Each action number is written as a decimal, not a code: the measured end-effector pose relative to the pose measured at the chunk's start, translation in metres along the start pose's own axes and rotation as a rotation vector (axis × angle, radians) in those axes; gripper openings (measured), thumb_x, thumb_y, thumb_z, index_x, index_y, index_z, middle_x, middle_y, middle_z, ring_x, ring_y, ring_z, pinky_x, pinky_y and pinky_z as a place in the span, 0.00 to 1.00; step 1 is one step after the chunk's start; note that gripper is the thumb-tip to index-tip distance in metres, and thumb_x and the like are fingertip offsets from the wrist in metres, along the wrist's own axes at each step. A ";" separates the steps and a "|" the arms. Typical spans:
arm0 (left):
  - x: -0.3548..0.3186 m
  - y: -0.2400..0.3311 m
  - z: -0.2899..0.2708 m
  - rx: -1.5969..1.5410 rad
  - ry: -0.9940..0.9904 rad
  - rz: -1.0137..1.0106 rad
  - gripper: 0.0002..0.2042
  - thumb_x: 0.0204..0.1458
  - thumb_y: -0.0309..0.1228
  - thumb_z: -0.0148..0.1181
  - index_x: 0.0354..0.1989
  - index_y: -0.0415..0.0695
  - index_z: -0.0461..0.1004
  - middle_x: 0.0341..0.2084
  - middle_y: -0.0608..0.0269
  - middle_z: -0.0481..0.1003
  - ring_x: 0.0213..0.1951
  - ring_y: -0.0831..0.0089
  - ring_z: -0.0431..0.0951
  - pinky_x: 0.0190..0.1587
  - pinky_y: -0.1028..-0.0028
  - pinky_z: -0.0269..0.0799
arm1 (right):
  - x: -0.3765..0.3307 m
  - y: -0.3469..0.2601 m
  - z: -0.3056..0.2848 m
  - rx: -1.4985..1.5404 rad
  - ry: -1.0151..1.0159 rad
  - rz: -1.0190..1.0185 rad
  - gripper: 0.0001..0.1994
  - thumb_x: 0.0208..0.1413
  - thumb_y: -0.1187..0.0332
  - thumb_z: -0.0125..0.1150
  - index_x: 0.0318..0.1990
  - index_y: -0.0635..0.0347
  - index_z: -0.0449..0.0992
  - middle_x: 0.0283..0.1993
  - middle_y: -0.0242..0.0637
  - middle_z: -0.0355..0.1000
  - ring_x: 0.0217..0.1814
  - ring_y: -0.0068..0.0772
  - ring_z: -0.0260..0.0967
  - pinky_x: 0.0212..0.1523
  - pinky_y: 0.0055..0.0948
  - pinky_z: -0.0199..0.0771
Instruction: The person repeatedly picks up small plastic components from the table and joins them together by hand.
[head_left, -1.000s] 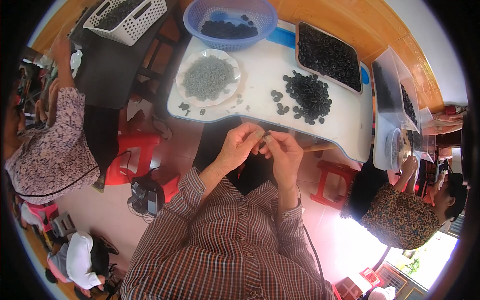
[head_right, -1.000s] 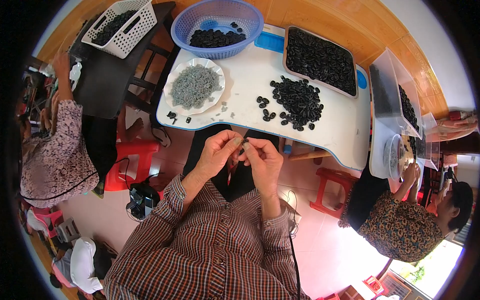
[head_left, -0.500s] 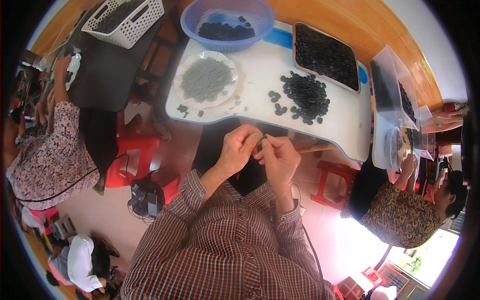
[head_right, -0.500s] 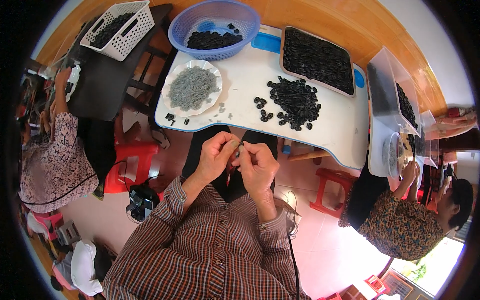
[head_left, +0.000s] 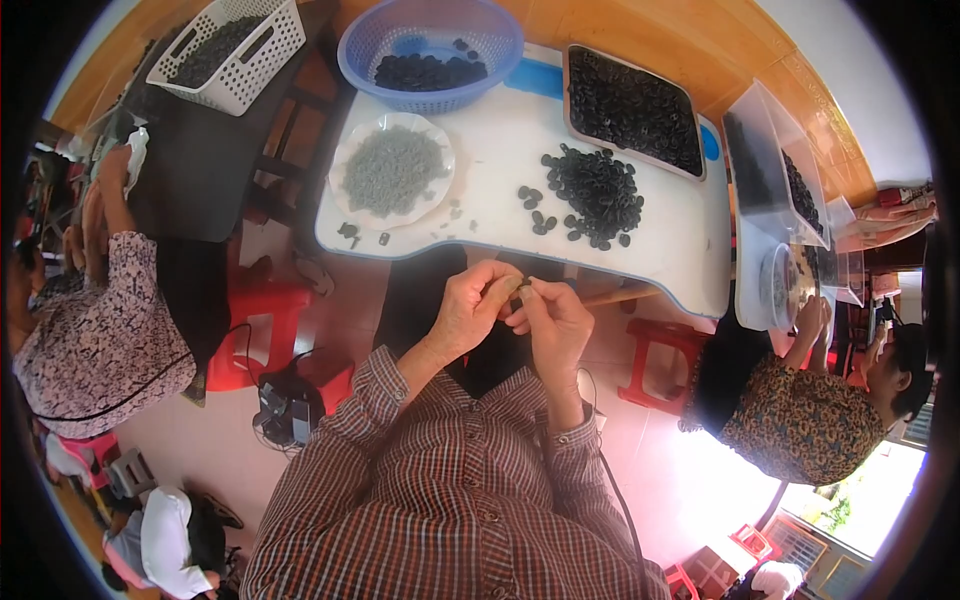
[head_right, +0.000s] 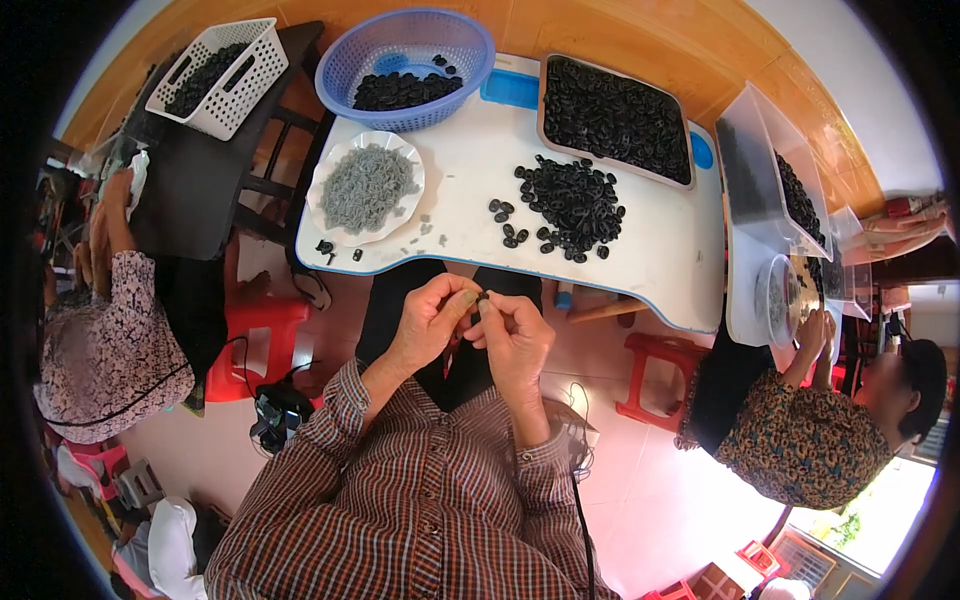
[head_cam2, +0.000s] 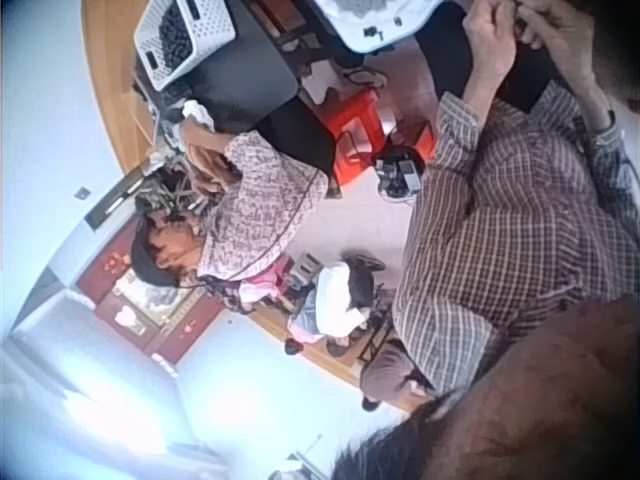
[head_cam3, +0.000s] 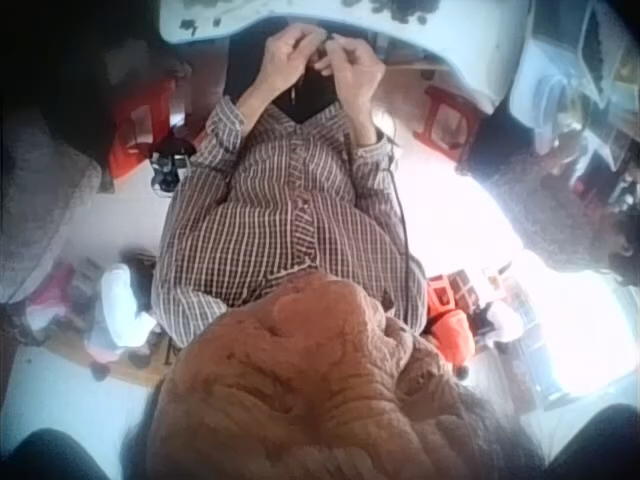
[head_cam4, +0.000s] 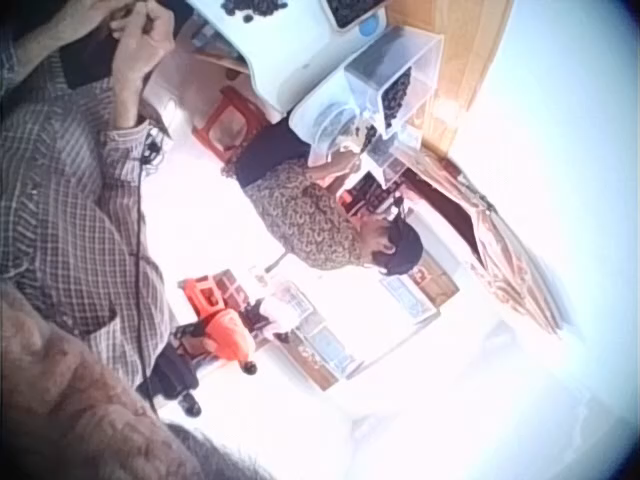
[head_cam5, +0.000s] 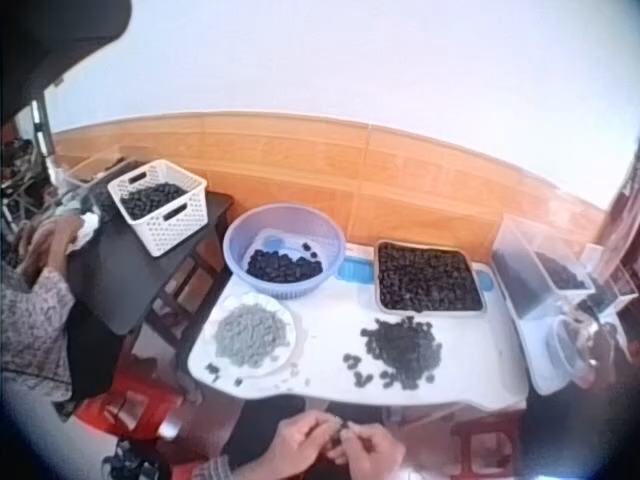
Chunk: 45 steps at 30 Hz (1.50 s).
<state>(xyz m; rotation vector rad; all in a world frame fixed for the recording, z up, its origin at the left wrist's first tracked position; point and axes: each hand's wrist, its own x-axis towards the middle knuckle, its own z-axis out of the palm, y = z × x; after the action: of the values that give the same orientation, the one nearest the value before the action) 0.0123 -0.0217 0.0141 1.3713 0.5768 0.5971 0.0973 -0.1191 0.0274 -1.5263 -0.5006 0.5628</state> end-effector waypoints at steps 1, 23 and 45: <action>0.001 0.002 0.001 -0.005 0.001 -0.016 0.06 0.59 0.26 0.51 0.37 0.36 0.73 0.21 0.67 0.73 0.20 0.84 0.70 0.23 0.83 0.67 | 0.001 -0.001 -0.001 0.001 0.000 0.003 0.03 0.55 0.79 0.58 0.36 0.69 0.74 0.27 0.37 0.74 0.22 0.20 0.73 0.19 0.17 0.73; 0.015 -0.001 0.011 0.036 -0.003 -0.059 0.08 0.60 0.28 0.51 0.34 0.36 0.71 0.20 0.66 0.72 0.20 0.84 0.69 0.22 0.82 0.66 | 0.015 0.005 -0.018 0.109 -0.086 0.146 0.07 0.59 0.73 0.57 0.40 0.69 0.74 0.30 0.36 0.75 0.23 0.19 0.71 0.21 0.15 0.68; 0.065 -0.034 0.026 0.518 0.149 0.356 0.04 0.52 0.24 0.56 0.36 0.41 0.73 0.27 0.52 0.71 0.30 0.51 0.73 0.31 0.62 0.71 | 0.025 0.019 -0.024 0.043 0.175 0.159 0.07 0.59 0.69 0.57 0.34 0.64 0.71 0.25 0.32 0.70 0.18 0.16 0.65 0.18 0.15 0.63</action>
<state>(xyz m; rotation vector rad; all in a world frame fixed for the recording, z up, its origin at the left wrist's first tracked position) 0.0792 0.0011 -0.0187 1.9536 0.6380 0.8814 0.1312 -0.1224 0.0070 -1.5662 -0.2328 0.5530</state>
